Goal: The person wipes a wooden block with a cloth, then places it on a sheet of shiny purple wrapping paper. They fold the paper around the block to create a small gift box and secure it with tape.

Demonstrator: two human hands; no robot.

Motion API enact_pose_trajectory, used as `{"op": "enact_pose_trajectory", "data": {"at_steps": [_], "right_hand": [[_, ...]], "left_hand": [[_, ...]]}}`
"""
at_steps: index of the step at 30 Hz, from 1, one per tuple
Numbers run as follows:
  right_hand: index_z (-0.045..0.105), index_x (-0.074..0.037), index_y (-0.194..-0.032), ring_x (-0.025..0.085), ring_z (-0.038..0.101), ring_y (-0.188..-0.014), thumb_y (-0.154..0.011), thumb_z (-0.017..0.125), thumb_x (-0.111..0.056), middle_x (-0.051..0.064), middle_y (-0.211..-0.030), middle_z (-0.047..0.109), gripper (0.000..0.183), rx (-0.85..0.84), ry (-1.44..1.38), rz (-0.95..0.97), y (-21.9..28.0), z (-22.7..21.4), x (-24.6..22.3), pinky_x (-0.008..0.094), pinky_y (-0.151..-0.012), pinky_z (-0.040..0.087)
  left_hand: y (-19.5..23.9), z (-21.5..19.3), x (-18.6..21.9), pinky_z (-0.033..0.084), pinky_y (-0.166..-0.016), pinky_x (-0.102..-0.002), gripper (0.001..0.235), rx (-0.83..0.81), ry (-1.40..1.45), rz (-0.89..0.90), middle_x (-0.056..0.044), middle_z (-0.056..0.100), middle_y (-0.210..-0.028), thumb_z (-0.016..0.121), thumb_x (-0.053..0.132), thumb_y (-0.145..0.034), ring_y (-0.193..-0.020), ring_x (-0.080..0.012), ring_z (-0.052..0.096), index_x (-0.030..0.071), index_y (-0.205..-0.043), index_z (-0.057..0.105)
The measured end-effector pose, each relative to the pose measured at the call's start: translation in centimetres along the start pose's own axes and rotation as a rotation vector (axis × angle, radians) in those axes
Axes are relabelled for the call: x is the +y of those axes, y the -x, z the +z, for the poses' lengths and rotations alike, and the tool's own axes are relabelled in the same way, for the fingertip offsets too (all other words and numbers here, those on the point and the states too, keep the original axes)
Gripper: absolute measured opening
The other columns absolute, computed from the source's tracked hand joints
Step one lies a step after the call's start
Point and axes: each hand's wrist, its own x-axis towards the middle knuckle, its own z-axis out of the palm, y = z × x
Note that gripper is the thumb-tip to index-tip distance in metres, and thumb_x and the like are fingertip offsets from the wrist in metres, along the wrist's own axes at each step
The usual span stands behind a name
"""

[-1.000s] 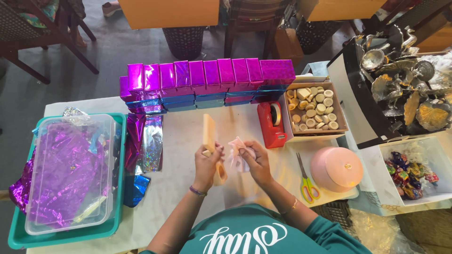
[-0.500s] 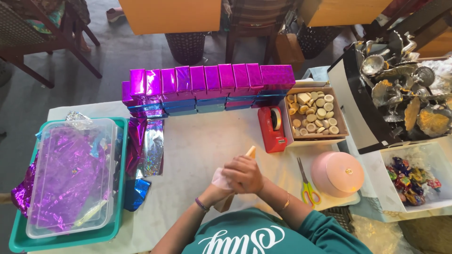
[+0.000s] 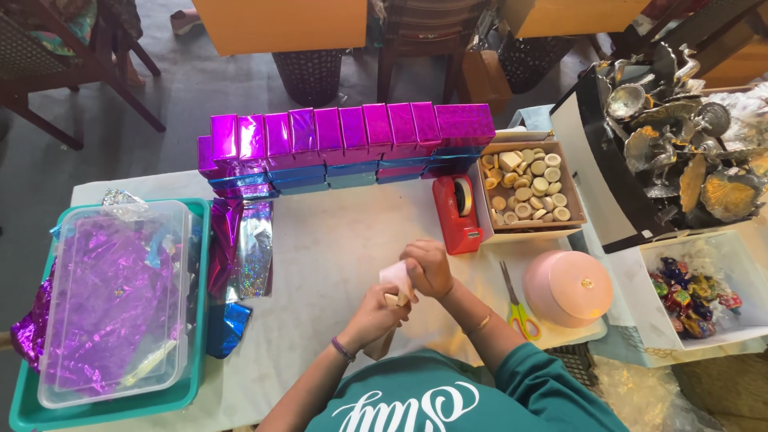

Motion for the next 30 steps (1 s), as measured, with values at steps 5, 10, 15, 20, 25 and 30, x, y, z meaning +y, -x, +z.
{"op": "enact_pose_trajectory", "data": {"at_steps": [5,10,15,20,25,30], "right_hand": [[0.063,-0.006,-0.079,0.031,0.06,-0.066,-0.1,0.056,-0.03,0.01,-0.074,0.061,0.033,0.013,-0.008,-0.09,-2.9,-0.5,-5.0,0.041,-0.064,0.047],[0.063,-0.005,-0.079,0.032,0.059,-0.066,-0.096,0.061,-0.031,0.012,-0.074,0.061,0.031,0.038,-0.007,-0.161,-0.6,1.2,-1.3,0.041,-0.064,0.045],[0.063,-0.007,-0.095,0.02,0.061,-0.06,-0.102,0.054,-0.021,0.006,-0.068,0.061,0.019,0.472,-0.965,0.737,0.6,2.2,1.0,0.03,-0.053,0.048],[0.052,-0.009,-0.11,0.015,0.065,-0.094,-0.107,0.057,-0.017,0.003,-0.104,0.059,0.01,0.583,-0.781,0.518,-0.9,0.5,-3.3,0.029,-0.082,0.057],[0.057,-0.002,-0.118,0.035,0.061,-0.126,-0.11,0.046,-0.005,0.023,-0.127,0.062,0.014,0.115,-0.286,0.114,-2.0,-0.9,-7.2,0.04,-0.112,0.044],[0.065,-0.004,-0.088,0.029,0.068,-0.098,-0.096,0.054,-0.028,0.014,-0.095,0.071,0.028,0.136,-0.089,0.265,-2.1,-0.8,-5.9,0.047,-0.115,0.037]], "left_hand": [[-1.5,-1.2,-4.2,0.056,-0.061,-0.029,0.016,0.045,-0.163,0.035,-0.001,0.067,-0.084,0.065,0.005,-0.086,-0.073,-0.0124,0.067,0.009,-0.1,0.069],[-0.6,-0.6,-1.4,0.057,-0.064,-0.029,0.011,0.026,-0.287,0.127,-0.002,0.071,-0.086,0.072,0.01,-0.087,-0.075,-0.0114,0.069,0.006,-0.097,0.074],[0.5,0.1,0.8,0.055,-0.064,-0.029,0.015,0.049,-0.032,-0.104,-0.003,0.068,-0.084,0.071,0.011,-0.088,-0.071,-0.0112,0.065,0.006,-0.102,0.074],[-0.4,-1.6,-1.5,0.056,-0.064,-0.029,0.018,0.121,0.031,-0.052,-0.003,0.071,-0.086,0.067,0.004,-0.083,-0.073,-0.0113,0.067,0.005,-0.1,0.074],[-0.2,-1.5,-1.5,0.059,-0.065,-0.03,0.018,0.095,0.036,0.019,-0.006,0.072,-0.084,0.06,-0.002,-0.081,-0.072,-0.014,0.068,-0.001,-0.094,0.071],[0.3,-1.4,-1.0,0.054,-0.062,-0.029,0.018,0.024,-0.049,0.022,-0.002,0.068,-0.081,0.063,0.002,-0.082,-0.07,-0.011,0.063,0.003,-0.097,0.073]]}}
